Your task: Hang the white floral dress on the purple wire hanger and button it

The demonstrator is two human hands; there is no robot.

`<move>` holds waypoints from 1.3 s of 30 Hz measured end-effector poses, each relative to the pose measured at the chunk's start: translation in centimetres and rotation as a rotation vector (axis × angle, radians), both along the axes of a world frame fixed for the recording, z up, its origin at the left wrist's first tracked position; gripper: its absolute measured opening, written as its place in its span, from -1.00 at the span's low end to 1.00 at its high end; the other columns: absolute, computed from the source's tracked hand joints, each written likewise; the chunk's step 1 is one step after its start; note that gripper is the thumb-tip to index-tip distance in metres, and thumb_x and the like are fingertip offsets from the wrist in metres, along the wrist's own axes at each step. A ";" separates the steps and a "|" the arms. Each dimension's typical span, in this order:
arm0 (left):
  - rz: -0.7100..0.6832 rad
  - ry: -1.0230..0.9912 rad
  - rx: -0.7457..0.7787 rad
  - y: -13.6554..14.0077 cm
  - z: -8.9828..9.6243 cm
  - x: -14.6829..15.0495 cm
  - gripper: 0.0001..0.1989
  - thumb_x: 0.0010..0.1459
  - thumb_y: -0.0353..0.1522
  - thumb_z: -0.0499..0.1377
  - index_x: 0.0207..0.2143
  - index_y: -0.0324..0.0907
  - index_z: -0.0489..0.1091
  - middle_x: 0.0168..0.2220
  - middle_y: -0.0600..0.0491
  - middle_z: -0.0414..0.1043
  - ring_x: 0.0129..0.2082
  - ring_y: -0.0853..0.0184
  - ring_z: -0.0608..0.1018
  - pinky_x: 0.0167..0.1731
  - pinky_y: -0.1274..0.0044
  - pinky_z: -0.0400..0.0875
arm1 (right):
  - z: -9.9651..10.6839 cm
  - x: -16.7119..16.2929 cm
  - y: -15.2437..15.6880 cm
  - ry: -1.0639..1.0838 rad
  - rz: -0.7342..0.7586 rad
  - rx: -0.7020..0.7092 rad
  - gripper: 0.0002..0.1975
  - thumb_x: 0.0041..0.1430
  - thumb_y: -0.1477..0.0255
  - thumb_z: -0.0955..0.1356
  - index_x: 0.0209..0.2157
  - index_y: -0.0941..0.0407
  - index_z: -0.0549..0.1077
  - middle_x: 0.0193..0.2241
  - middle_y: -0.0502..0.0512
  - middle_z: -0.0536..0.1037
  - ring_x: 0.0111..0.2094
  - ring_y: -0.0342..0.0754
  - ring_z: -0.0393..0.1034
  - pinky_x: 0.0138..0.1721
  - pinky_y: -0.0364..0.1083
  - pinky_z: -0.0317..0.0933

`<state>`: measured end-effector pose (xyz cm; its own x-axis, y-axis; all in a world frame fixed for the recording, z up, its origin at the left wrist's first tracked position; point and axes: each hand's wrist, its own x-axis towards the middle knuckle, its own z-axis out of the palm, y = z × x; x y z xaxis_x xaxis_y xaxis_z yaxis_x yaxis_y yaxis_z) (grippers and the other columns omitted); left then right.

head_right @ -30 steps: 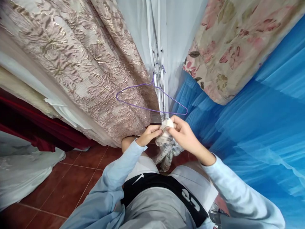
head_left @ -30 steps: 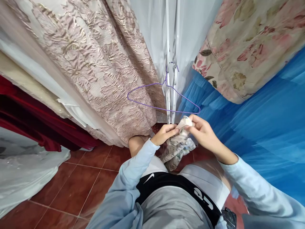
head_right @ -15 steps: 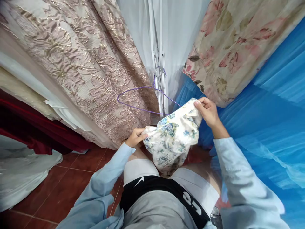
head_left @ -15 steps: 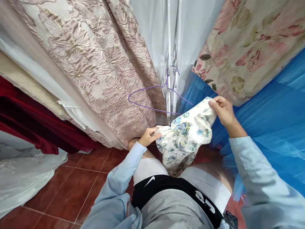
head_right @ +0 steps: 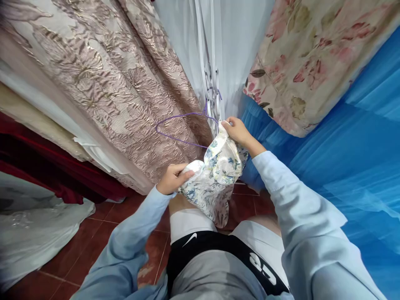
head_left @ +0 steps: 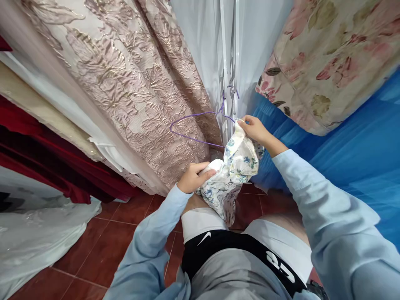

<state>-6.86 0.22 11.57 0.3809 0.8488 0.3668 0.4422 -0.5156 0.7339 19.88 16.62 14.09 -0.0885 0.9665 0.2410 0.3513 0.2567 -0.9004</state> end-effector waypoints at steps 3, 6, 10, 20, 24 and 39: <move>0.071 0.160 -0.050 2.4 -0.4 -3.2 -0.52 0.22 -0.04 0.18 -0.56 -0.24 0.35 -0.59 0.15 0.12 -0.53 0.45 0.19 -0.50 0.57 0.05 | 0.1 1.0 0.3 0.023 0.007 -0.025 -0.68 0.18 0.21 0.42 -0.46 0.08 0.28 -0.70 -0.15 0.21 -0.62 -0.20 0.03 -0.54 -0.16 -0.11; 0.090 0.277 -0.161 5.4 -1.6 -7.1 -0.54 0.18 -0.03 0.18 -0.51 -0.24 0.43 -0.57 0.13 0.24 -0.50 0.40 0.27 -0.47 0.57 0.11 | 0.3 1.8 0.9 -0.001 0.030 0.005 -0.61 0.10 0.14 0.48 -0.49 0.10 0.32 -0.66 -0.12 0.25 -0.59 -0.21 0.06 -0.53 -0.17 -0.07; 0.094 0.433 -0.153 8.7 -3.0 -11.4 -0.67 0.07 -0.11 0.22 -0.46 -0.22 0.48 -0.47 0.06 0.39 -0.38 0.28 0.41 -0.28 0.50 0.28 | 0.2 1.8 1.3 -0.029 0.041 0.012 -0.56 0.04 0.10 0.51 -0.53 0.12 0.34 -0.62 -0.11 0.27 -0.55 -0.21 0.07 -0.48 -0.16 -0.03; 0.291 0.589 0.204 14.2 3.6 -15.6 -0.72 0.13 -0.38 -0.04 -0.37 -0.19 0.48 -0.32 -0.07 0.48 -0.15 0.14 0.43 0.00 0.34 0.32 | -0.2 0.6 0.8 0.033 0.069 -0.135 -0.67 0.07 0.25 0.49 -0.52 0.13 0.36 -0.65 -0.11 0.28 -0.60 -0.23 0.08 -0.54 -0.18 -0.05; 0.387 0.527 0.285 14.9 5.3 -15.0 -0.75 0.13 -0.41 -0.02 -0.43 -0.20 0.45 -0.35 -0.08 0.41 -0.20 0.15 0.43 -0.06 0.35 0.33 | -0.3 0.4 0.7 0.060 0.067 -0.162 -0.73 0.10 0.32 0.46 -0.52 0.13 0.36 -0.67 -0.12 0.26 -0.62 -0.23 0.07 -0.57 -0.18 -0.08; 0.194 0.443 0.357 17.1 8.9 -7.7 -0.85 0.15 -0.48 0.07 -0.22 -0.20 0.37 -0.17 -0.07 0.40 -0.08 0.15 0.42 0.05 0.30 0.32 | -0.3 0.1 0.7 0.090 0.063 -0.161 -0.67 0.12 0.38 0.47 -0.59 0.12 0.31 -0.71 -0.12 0.23 -0.64 -0.26 0.03 -0.59 -0.19 -0.07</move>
<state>-14.61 17.32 20.50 0.4132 0.7719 0.4832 0.7772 -0.5755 0.2547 19.96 17.28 13.78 -0.1355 0.9864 0.0930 0.2551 0.1254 -0.9588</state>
